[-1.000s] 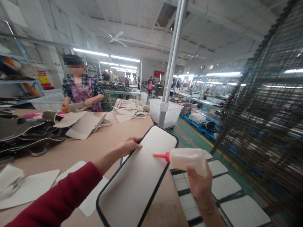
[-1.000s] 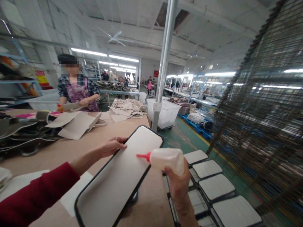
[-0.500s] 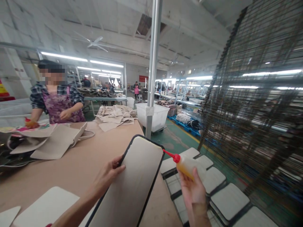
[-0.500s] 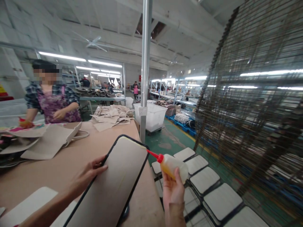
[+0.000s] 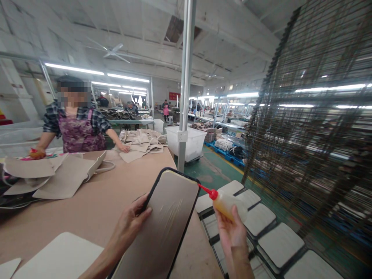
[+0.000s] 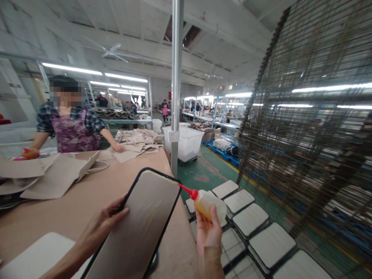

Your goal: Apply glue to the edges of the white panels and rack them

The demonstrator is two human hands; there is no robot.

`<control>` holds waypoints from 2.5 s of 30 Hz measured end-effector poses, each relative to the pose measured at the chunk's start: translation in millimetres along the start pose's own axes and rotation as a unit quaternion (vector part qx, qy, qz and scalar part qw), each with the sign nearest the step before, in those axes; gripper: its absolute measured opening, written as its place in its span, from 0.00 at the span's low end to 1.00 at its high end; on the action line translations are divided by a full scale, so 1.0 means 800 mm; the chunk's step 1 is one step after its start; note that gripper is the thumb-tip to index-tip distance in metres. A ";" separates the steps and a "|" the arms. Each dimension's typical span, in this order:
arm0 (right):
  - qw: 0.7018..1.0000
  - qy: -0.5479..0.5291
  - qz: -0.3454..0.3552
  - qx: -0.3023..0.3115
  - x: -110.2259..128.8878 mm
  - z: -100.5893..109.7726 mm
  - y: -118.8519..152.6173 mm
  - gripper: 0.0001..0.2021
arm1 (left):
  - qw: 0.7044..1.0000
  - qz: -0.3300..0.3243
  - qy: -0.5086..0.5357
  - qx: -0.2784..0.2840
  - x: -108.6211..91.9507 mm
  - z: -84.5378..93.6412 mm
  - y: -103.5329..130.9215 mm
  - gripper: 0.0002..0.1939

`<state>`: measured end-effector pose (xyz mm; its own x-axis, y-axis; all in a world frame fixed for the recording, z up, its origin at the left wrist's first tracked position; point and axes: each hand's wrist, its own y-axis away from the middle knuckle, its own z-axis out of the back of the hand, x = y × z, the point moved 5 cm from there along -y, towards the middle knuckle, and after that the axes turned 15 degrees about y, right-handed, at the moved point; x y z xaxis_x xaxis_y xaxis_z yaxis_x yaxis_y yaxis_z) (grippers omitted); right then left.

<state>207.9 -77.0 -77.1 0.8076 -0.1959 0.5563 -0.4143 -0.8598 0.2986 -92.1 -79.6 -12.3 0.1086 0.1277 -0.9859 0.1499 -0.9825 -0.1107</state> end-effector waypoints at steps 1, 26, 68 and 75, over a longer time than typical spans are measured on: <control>1.000 -0.001 0.001 0.001 0.000 -0.001 0.001 0.19 | 1.000 -0.004 0.001 0.002 0.000 0.000 0.000 0.22; 1.000 0.009 0.002 0.019 -0.003 -0.014 0.014 0.20 | 0.998 -0.063 -0.025 0.012 0.012 0.000 0.006 0.26; 0.914 0.321 0.247 -0.033 0.051 0.078 0.071 0.28 | 0.904 0.338 0.110 0.237 0.132 -0.175 -0.107 0.14; 0.884 0.087 0.376 -0.263 0.211 0.231 0.141 0.16 | 0.939 0.306 0.086 0.127 0.143 -0.231 -0.136 0.13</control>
<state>375.1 -294.4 -92.5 0.1619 -0.5039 0.8484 -0.9818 -0.1691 0.0869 85.7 67.2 -89.7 0.2582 -0.4739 -0.8419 -0.2292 -0.8766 0.4232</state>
